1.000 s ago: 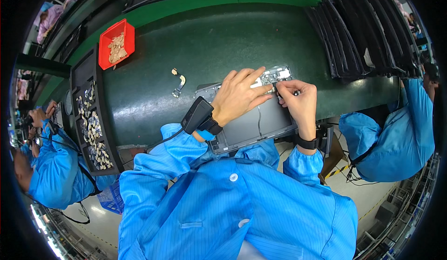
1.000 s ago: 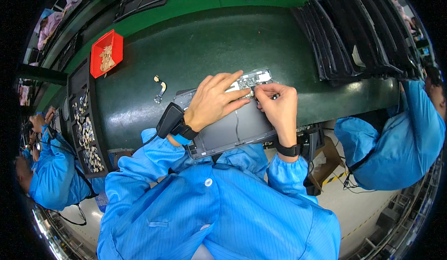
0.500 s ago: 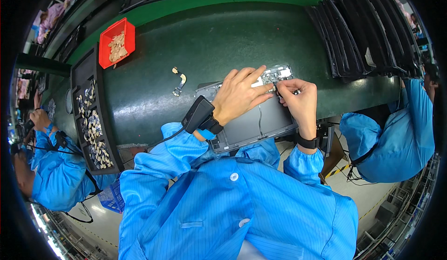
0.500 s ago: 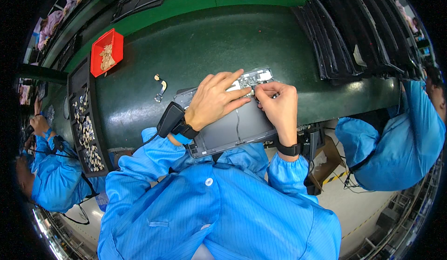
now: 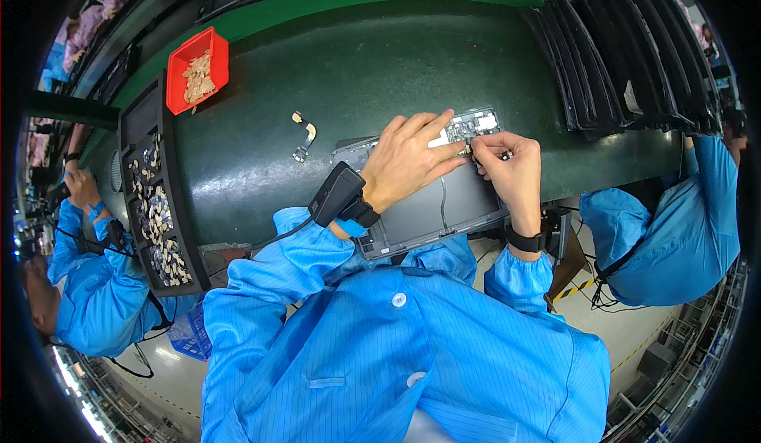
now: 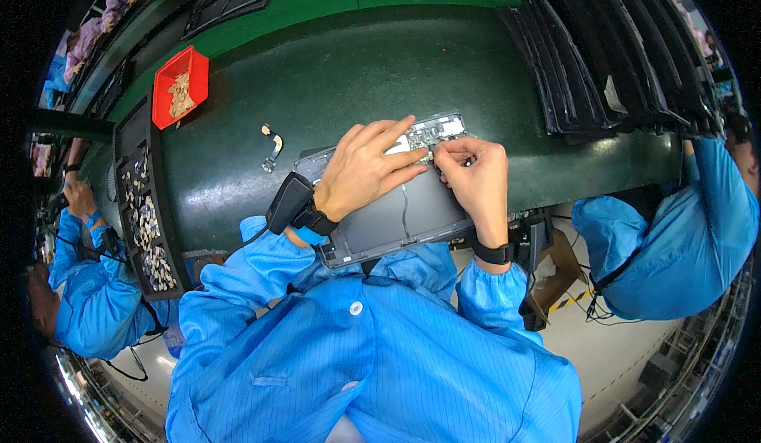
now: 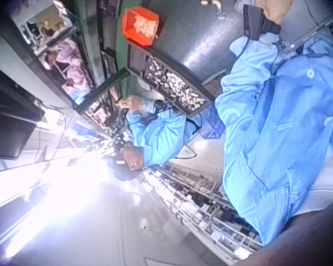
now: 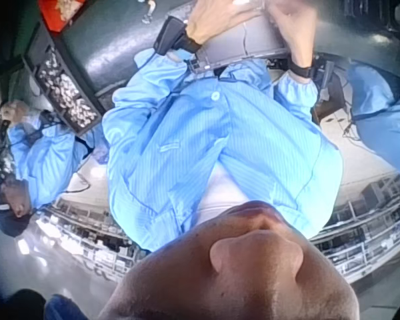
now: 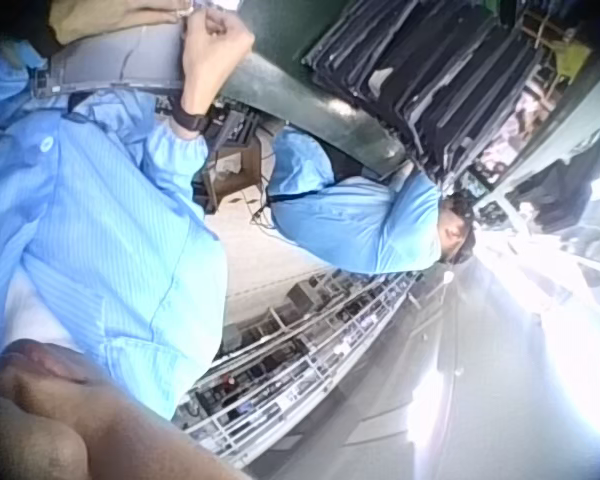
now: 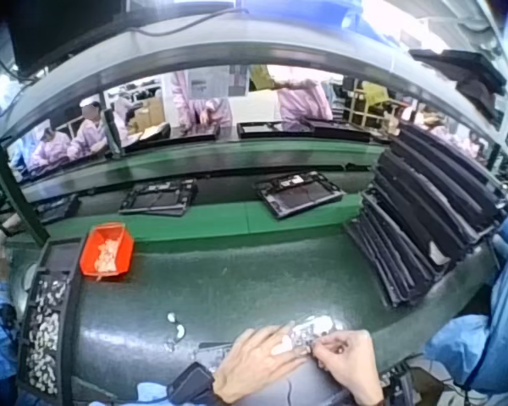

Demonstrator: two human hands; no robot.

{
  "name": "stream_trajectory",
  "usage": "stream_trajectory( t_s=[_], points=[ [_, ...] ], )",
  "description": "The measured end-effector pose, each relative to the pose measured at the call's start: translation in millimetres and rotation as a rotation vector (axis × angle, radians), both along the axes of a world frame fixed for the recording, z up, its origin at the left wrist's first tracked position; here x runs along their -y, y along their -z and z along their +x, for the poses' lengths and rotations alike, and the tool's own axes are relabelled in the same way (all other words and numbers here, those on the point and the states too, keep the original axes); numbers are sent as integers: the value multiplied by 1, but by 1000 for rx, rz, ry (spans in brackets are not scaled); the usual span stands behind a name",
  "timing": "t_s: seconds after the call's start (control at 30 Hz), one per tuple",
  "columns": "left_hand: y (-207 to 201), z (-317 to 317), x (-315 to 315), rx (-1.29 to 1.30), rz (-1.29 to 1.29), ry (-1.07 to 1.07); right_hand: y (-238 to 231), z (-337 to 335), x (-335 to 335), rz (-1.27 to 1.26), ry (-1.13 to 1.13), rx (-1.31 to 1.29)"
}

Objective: The person assembles internal components into a laptop chassis on an assembly line, placing internal circuitry, ribbon cables, and other components into the chassis and securing them with screws. The person uses tweezers and wears an anti-static wrist strap to handle the delicate components.

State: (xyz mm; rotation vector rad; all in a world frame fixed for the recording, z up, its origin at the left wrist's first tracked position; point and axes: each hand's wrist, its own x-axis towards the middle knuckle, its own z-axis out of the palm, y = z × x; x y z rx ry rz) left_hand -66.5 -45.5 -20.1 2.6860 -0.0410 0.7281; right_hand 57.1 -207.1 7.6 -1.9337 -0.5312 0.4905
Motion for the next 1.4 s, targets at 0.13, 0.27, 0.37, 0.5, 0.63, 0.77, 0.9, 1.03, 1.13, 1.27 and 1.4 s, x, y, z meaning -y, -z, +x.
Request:
stream_trajectory(
  t_s=[0.13, 0.27, 0.37, 0.5, 0.63, 0.77, 0.9, 1.03, 1.13, 1.27, 1.4],
  points=[
    [-3, 0, 1, -3, -8, 2, -1, -1, 0, -13, 0, 26],
    [-4, 0, 1, -1, -1, -3, 0, 2, 0, -6, -41, 38],
    [-2, 1, 0, 8, 2, -3, -2, 3, 0, -3, -53, 15],
    [-3, 1, 0, 8, 6, 9, -4, 4, 0, -11, -55, -12],
    [-5, 1, 0, -3, 0, 13, -2, 4, 0, -20, -58, -15],
    [-5, 2, -1, -20, -1, 11, 0, 5, 0, -15, -56, -17],
    [-7, 3, -1, -27, 15, 3, -4, 4, -1, -23, -58, -22],
    [-8, 4, -1, -32, 57, 10, -6, 9, 2, -19, -91, -107],
    [-11, 5, -3, -57, 64, 23, -14, 10, 10, 40, -52, -207],
    [-29, 4, 3, -118, 108, 25, -9, 20, 29, 79, -8, -198],
    [-26, 16, 20, 20, -57, 116, -1, 18, 32, 149, -53, -197]
  ],
)
